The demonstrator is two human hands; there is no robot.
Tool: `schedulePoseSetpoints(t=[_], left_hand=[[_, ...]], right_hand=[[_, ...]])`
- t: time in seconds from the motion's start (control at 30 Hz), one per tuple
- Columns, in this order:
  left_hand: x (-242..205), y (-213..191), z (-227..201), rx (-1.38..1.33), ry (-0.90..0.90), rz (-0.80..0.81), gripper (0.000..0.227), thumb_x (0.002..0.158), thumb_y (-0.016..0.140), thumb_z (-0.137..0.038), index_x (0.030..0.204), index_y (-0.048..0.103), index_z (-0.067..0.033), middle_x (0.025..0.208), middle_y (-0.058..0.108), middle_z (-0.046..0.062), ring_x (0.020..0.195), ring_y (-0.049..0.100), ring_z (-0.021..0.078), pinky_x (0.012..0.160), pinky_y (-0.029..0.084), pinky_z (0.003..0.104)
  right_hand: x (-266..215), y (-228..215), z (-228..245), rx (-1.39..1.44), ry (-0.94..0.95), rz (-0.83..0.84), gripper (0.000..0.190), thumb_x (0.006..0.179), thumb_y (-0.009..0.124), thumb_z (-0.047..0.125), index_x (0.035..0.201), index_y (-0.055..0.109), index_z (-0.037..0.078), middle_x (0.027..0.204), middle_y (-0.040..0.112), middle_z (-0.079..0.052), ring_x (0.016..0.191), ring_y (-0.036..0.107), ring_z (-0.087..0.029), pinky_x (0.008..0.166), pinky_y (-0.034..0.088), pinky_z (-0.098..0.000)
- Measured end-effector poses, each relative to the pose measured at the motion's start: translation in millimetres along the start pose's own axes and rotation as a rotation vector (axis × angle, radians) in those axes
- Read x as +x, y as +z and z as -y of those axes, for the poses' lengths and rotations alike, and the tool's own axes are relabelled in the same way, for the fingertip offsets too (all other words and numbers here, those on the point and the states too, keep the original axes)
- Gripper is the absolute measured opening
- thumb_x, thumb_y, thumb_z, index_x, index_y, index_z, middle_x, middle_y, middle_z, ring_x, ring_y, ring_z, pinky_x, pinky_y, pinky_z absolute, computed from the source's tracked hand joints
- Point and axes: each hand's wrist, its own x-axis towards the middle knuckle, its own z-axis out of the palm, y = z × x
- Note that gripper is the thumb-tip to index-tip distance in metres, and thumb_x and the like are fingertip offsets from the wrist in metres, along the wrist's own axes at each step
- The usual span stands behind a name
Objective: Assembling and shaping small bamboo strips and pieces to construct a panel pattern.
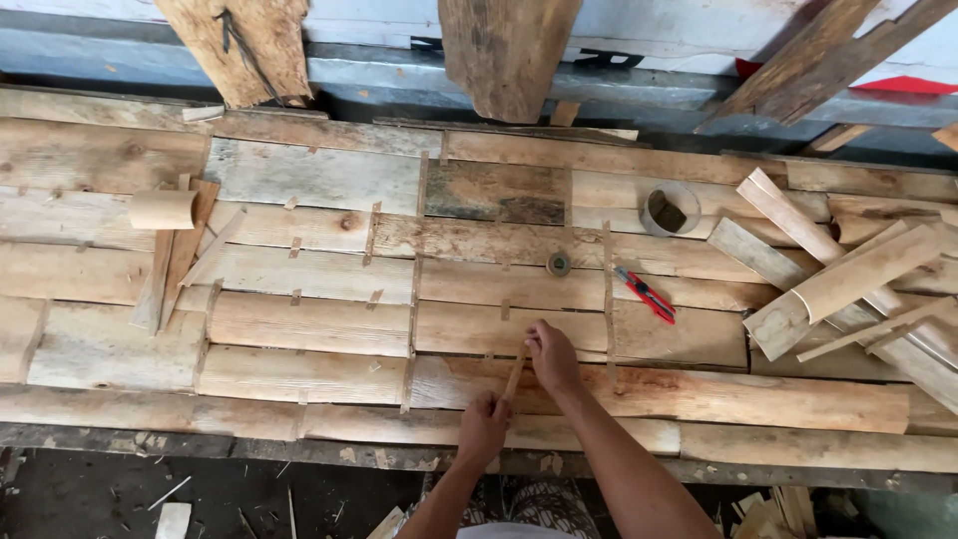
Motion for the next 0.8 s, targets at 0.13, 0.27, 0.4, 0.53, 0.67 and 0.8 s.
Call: schedulePoseSetpoints(t=[0.13,0.27,0.4,0.53,0.67,0.8], left_hand=[[1.1,0.5,-3.0,0.012,-0.026,0.026,0.033,0.100,0.064,-0.030,0.087,0.067,0.0002,0.072,0.071,0.008,0.064,0.067,0.0174,0.061,0.053,0.036],[1.4,-3.5,0.3,-0.016,-0.068,-0.008,0.031,0.101,0.061,-0.030,0.090,0.067,-0.0012,0.075,0.072,0.005,0.066,0.067,0.0150,0.063,0.055,0.034],[3.3,-5.2,13.9,-0.079,0.037,-0.091,0.025,0.097,0.061,-0.022,0.086,0.065,0.0001,0.071,0.071,0.008,0.062,0.066,0.0163,0.060,0.054,0.035],[-3.6,-14.6,-3.1,0.055,-0.031,-0.164,0.029,0.096,0.062,-0.025,0.081,0.067,-0.0008,0.065,0.069,0.011,0.058,0.065,0.0207,0.059,0.052,0.038],[-1.5,-20.6,7.7,0.110,0.000,-0.226,0.031,0.093,0.063,-0.026,0.077,0.067,0.0000,0.063,0.069,0.013,0.058,0.068,0.0256,0.060,0.052,0.042],[-0.9,-26.0,7.8,0.159,-0.005,-0.228,0.030,0.091,0.065,-0.028,0.078,0.070,-0.0004,0.066,0.071,0.015,0.062,0.071,0.0302,0.063,0.054,0.044]], right_hand=[[3.0,-2.8,4.9,-0.005,0.035,0.044,0.019,0.090,0.070,0.007,0.107,0.062,0.004,0.098,0.074,-0.016,0.095,0.073,-0.034,0.077,0.057,-0.0448],[6.3,-1.7,21.7,-0.104,0.064,0.104,0.016,0.094,0.068,0.009,0.107,0.062,0.004,0.100,0.073,-0.016,0.095,0.072,-0.032,0.078,0.057,-0.0448],[9.1,7.8,34.9,-0.073,0.003,0.120,0.016,0.094,0.070,0.009,0.106,0.062,0.003,0.100,0.072,-0.016,0.093,0.071,-0.032,0.077,0.057,-0.0446],[12.5,20.9,42.8,0.024,-0.018,0.120,0.019,0.090,0.072,0.008,0.105,0.062,0.003,0.097,0.072,-0.014,0.092,0.070,-0.031,0.077,0.057,-0.0439],[16.0,26.0,46.8,-0.049,-0.006,0.136,0.018,0.087,0.075,0.009,0.101,0.065,0.005,0.092,0.071,-0.012,0.093,0.067,-0.031,0.079,0.054,-0.0447],[15.6,30.4,44.7,-0.165,-0.043,0.159,0.018,0.086,0.076,0.013,0.099,0.065,0.006,0.091,0.071,-0.010,0.098,0.064,-0.031,0.081,0.054,-0.0453]])
